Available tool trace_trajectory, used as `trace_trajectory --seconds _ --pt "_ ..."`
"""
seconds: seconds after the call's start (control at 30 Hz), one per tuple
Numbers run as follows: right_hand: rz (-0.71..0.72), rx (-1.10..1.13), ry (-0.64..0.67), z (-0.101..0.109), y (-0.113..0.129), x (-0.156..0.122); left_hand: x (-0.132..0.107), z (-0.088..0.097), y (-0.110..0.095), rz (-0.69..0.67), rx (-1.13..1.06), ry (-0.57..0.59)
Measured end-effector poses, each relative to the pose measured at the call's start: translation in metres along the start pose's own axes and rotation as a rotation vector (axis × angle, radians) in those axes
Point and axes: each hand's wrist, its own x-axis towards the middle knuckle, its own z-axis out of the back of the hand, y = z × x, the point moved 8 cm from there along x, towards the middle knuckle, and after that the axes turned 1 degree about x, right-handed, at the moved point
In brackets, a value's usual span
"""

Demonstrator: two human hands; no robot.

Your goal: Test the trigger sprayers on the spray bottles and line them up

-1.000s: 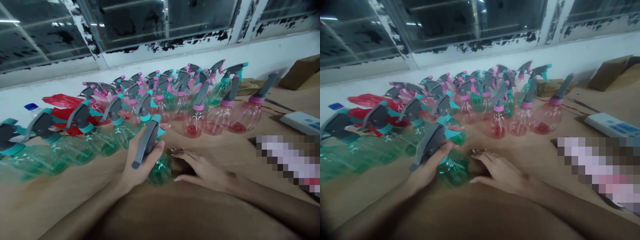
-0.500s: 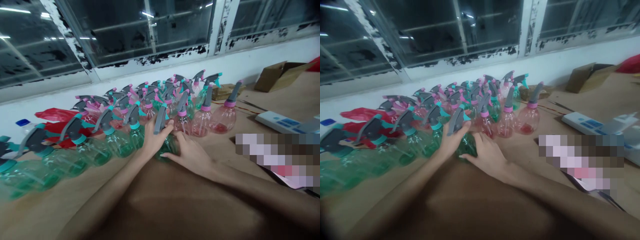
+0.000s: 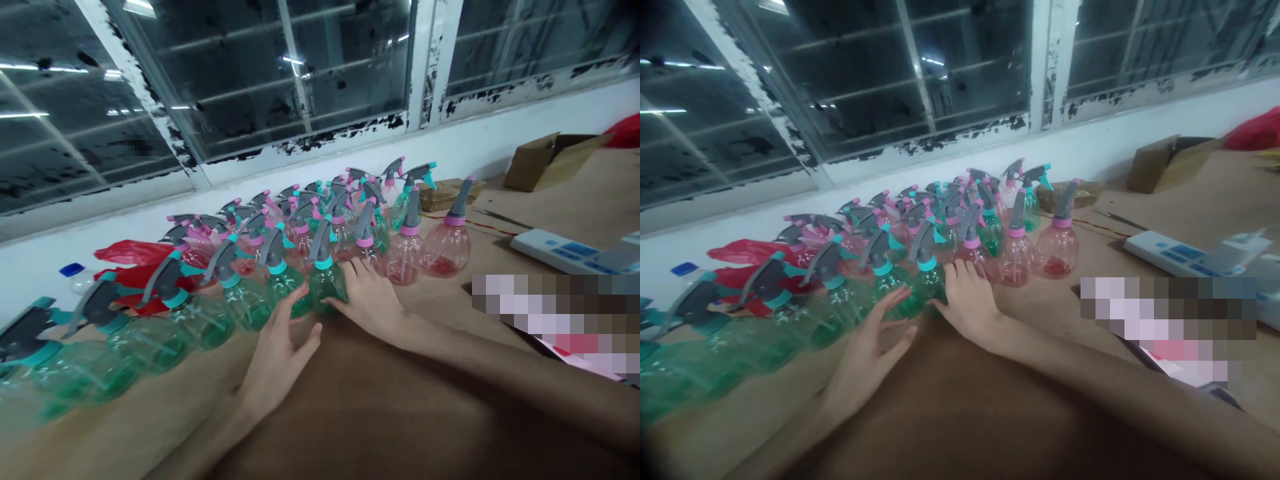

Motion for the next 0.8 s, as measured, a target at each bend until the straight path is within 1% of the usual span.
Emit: trace_trajectory --seconds 0.1,0.2,0.4,0.53,0.6,0.67,0.73,0.8 --pt "-0.019 -0.042 0.012 -0.002 0.0 0.005 -0.012 -0.002 0.005 0.033 0.033 0.048" --pt "-0.041 -0.081 0.028 -0.005 0.0 0.008 -0.016 -0.005 0.008 0.041 0.037 0.07" --pt "-0.073 -0.142 0.047 -0.009 0.002 0.012 -0.015 -0.02 0.021 0.091 -0.034 0.126" --pt "-0.041 -0.134 0.034 0.001 -0.002 0.004 -0.01 -0.025 0.024 0.056 -0.124 0.122" --pt "-0.019 -0.1 0.003 0.012 -0.01 -0.003 -0.006 -0.026 0.025 0.062 -0.173 0.13" --pt "-0.032 -0.055 -0.04 0.025 -0.025 -0.009 -0.001 -0.027 0.026 0.089 -0.217 0.141" --pt "-0.102 -0.033 -0.077 0.037 -0.045 -0.013 0.005 -0.03 0.028 0.111 -0.254 0.141" --pt "-0.183 -0.014 -0.086 0.043 -0.064 -0.013 0.012 -0.032 0.028 0.116 -0.276 0.134"
